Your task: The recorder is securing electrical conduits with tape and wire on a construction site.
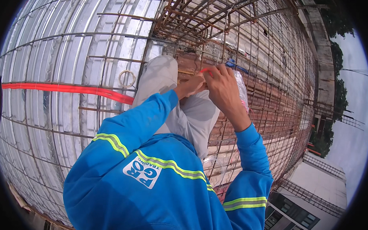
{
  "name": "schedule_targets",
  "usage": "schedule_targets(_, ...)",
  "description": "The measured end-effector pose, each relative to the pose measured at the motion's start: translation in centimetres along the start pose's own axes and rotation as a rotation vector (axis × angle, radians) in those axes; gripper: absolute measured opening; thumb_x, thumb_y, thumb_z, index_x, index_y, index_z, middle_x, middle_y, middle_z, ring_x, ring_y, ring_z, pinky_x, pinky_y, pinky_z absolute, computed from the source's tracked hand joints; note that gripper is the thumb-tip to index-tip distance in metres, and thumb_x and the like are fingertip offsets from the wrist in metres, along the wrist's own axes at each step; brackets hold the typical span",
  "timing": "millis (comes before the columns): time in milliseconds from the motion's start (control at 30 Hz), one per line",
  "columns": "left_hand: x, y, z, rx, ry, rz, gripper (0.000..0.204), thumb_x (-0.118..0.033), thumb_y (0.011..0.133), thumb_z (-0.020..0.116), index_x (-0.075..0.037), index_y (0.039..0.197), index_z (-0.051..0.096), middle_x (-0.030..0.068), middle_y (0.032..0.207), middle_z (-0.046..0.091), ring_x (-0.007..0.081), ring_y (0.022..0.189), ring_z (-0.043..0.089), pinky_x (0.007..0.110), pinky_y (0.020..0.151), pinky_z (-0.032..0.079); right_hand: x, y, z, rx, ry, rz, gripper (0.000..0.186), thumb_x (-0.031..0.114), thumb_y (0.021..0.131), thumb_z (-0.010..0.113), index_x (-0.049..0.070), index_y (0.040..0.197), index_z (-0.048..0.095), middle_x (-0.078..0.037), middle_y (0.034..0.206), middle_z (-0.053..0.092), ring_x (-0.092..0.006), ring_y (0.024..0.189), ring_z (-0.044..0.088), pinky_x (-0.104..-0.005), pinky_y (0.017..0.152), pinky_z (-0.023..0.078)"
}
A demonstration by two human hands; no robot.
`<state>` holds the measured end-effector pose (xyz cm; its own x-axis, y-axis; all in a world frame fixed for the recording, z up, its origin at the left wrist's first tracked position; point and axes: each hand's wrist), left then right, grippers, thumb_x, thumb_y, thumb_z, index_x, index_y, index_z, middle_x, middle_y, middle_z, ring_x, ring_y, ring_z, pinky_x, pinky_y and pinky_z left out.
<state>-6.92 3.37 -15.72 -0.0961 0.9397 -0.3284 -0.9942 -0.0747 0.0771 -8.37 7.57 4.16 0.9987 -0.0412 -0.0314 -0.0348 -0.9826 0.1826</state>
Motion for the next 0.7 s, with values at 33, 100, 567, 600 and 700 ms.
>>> schedule_targets(33,0.5,0.0,-0.8,0.109,-0.247,0.067,0.02,-0.006,0.089,0.054,-0.002,0.107,0.061,0.0026,0.099,0.062,0.0119,0.089,0.059,0.028,0.082,0.047,-1.6,0.7,0.3,0.254,-0.109,-0.066,0.006,0.003,0.068,0.062,0.005,0.074,0.064,-0.011,0.087,0.059,-0.0262,0.085,0.055,-0.0356,0.07,0.045)
schedule_targets(100,0.9,0.2,-0.2,0.219,-0.267,0.116,0.021,-0.006,0.088,0.056,-0.003,0.109,0.062,0.0022,0.101,0.063,0.012,0.092,0.059,0.028,0.086,0.045,-4.4,1.1,0.7,0.513,-0.228,-0.138,0.003,0.003,0.066,0.06,0.005,0.068,0.062,-0.011,0.087,0.057,-0.0267,0.089,0.054,-0.0369,0.074,0.044)
schedule_targets(567,4.6,0.5,4.3,-0.562,0.218,0.312,0.016,-0.015,0.09,0.059,-0.004,0.1,0.066,0.0016,0.093,0.065,0.0115,0.085,0.061,0.025,0.068,0.048,-8.5,0.4,3.1,0.376,-0.015,-0.201,0.008,0.011,0.073,0.061,0.005,0.068,0.059,-0.008,0.067,0.054,-0.0256,0.071,0.051,-0.0357,0.07,0.043)
schedule_targets(600,4.9,0.3,4.3,-0.567,0.215,0.312,0.016,-0.015,0.09,0.059,-0.004,0.1,0.066,0.0016,0.093,0.065,0.0115,0.085,0.061,0.025,0.068,0.048,-8.5,0.4,3.1,0.396,-0.087,-0.275,0.009,0.013,0.073,0.062,0.005,0.068,0.059,-0.007,0.068,0.054,-0.0245,0.072,0.051,-0.0351,0.069,0.043)
schedule_targets(700,3.2,-0.9,6.4,-0.641,0.603,0.318,0.01,-0.01,0.086,0.06,-0.005,0.094,0.065,0.0042,0.092,0.064,0.0175,0.09,0.059,0.033,0.078,0.045,-7.7,0.2,2.9,0.465,-0.223,-0.312,0.013,0.021,0.067,0.064,0.008,0.067,0.061,-0.005,0.071,0.057,-0.0215,0.079,0.052,-0.033,0.071,0.042)
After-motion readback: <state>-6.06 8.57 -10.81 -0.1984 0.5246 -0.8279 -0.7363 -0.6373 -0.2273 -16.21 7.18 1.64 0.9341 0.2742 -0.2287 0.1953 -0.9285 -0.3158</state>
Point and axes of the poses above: each hand's wrist, its own y-axis towards the middle knuckle, its own z-axis out of the palm, x = y × z
